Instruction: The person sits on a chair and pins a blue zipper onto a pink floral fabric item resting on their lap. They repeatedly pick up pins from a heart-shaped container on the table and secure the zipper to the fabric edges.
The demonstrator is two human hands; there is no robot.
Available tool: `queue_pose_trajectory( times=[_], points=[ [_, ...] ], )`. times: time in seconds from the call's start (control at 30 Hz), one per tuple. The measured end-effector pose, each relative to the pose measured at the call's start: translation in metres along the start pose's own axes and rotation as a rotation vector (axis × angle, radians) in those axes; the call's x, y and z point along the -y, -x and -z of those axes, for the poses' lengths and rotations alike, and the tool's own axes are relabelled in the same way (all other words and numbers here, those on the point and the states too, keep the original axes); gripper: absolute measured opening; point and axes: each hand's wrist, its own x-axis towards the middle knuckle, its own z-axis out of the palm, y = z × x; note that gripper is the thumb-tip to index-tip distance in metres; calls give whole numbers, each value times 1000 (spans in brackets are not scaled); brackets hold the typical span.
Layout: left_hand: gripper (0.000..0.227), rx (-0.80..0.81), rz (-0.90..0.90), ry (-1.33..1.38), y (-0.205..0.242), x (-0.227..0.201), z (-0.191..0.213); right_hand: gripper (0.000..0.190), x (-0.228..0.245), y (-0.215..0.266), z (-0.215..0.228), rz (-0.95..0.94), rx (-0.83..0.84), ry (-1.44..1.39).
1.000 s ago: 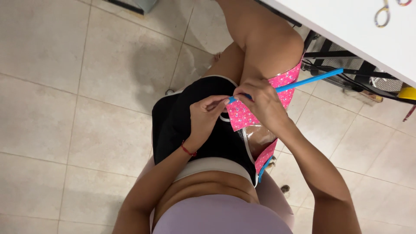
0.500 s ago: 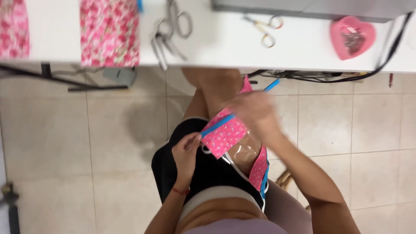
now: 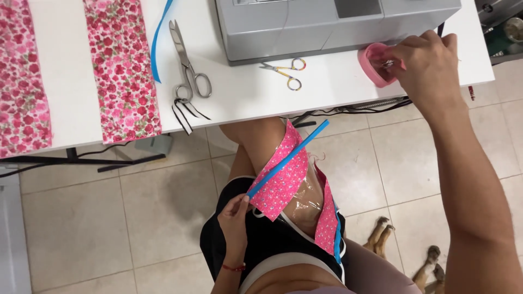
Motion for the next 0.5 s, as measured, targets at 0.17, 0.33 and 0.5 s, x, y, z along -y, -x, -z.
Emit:
queue_pose_trajectory(
  times=[0.17,0.33,0.5],
  points=[
    [27,-6,-14,-14,-1,2,1,22,5,-1,-7,-49,5,-108],
    [27,-15,-4,-17,0,2,1,17,1,-3,9,-82,-75,-347],
    [26,-15,-15,35,-3,10,3,14,5,-5,31,-199,-32,-710]
  ],
)
